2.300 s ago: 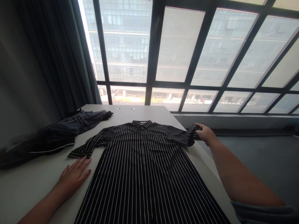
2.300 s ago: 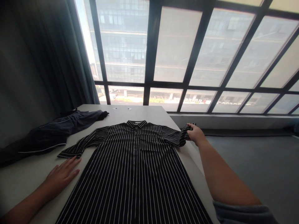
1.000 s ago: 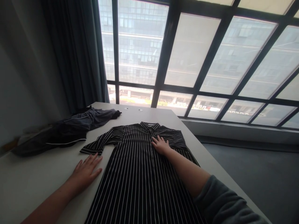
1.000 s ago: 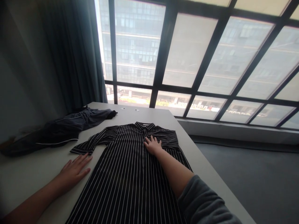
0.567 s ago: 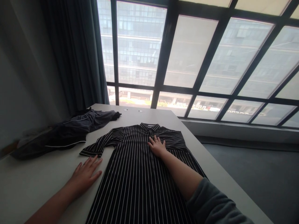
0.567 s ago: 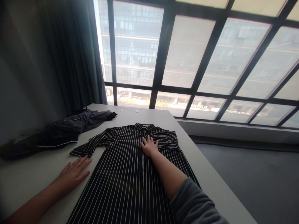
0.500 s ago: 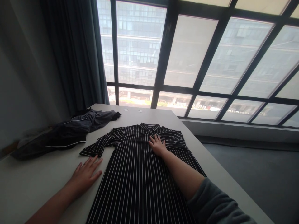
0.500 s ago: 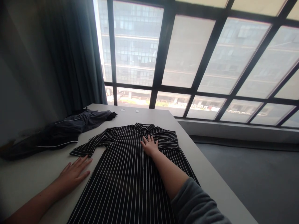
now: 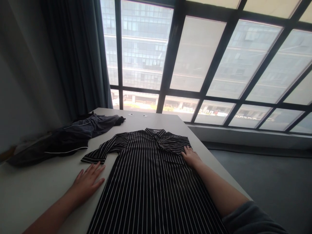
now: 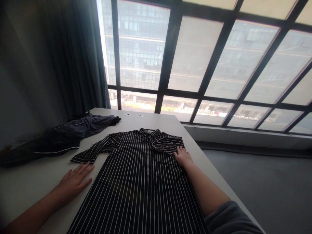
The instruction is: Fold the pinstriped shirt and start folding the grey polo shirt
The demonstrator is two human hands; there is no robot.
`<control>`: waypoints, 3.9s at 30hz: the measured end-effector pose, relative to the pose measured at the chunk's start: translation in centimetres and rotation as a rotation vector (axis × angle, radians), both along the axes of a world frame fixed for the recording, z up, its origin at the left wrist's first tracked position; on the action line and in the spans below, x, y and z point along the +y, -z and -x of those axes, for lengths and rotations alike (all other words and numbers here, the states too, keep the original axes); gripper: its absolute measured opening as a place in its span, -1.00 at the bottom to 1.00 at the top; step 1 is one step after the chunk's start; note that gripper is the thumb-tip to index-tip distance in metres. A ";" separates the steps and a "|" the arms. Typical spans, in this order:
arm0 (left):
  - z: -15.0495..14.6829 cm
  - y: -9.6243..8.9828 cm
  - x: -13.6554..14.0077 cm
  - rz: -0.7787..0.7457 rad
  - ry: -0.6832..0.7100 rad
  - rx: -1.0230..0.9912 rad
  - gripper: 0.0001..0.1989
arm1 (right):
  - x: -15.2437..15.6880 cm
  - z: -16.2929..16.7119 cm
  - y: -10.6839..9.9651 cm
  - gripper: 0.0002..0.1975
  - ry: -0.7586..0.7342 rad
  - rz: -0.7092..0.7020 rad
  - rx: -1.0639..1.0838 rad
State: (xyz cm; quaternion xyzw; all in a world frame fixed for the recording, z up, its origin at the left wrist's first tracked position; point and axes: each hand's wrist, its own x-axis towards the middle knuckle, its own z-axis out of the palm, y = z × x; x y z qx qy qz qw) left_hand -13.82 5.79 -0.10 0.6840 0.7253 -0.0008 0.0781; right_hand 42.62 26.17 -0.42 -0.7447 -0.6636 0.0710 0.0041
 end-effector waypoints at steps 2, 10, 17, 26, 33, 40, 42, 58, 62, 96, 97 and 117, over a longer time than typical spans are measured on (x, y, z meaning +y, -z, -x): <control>0.2 0.1 0.2 -0.015 -0.002 -0.005 -0.33 | -0.4 -0.6 0.9 -0.23 0.013 -0.015 -0.019; -4.0 -1.8 -2.4 -0.263 0.287 -0.122 -0.44 | 2.7 -1.0 0.2 -0.30 0.005 -0.079 -0.004; -18.3 -6.1 -5.9 0.039 1.129 -0.265 -0.50 | 6.5 -1.7 0.5 -0.31 -0.063 -0.016 0.023; -33.8 -4.4 -3.4 -0.335 1.565 0.025 -0.44 | 7.2 -3.1 1.9 -0.24 -0.033 0.008 -0.018; -38.5 -2.2 -3.9 -0.541 1.659 0.050 -0.46 | 8.3 -5.9 1.9 -0.21 -0.028 0.029 -0.038; -42.2 -1.3 -3.7 -0.556 1.663 0.075 -0.45 | 8.7 -9.0 1.3 -0.23 -0.018 0.026 -0.074; -42.4 -0.8 -3.7 -0.514 1.642 0.028 -0.43 | 8.5 -9.3 1.1 -0.23 -0.028 0.011 -0.084; -14.2 0.6 1.3 -0.220 0.599 -0.121 -0.41 | -6.4 -3.7 -2.6 -0.29 -0.208 -0.318 -0.098; -10.1 3.0 3.0 -0.316 0.516 -0.035 -0.41 | -19.0 -3.3 -0.2 -0.27 -0.280 -0.239 0.020; -10.4 2.8 -11.8 -0.058 0.959 -0.202 -0.25 | -33.0 -5.3 1.6 -0.24 -0.064 -0.088 0.005; -9.7 2.8 -11.6 -0.092 0.925 -0.201 -0.29 | -32.8 -4.9 1.1 -0.24 -0.077 -0.080 0.004; -0.3 -1.6 9.2 -0.470 -0.154 -0.156 -0.71 | -20.3 19.2 -6.1 -0.33 -0.662 0.147 0.258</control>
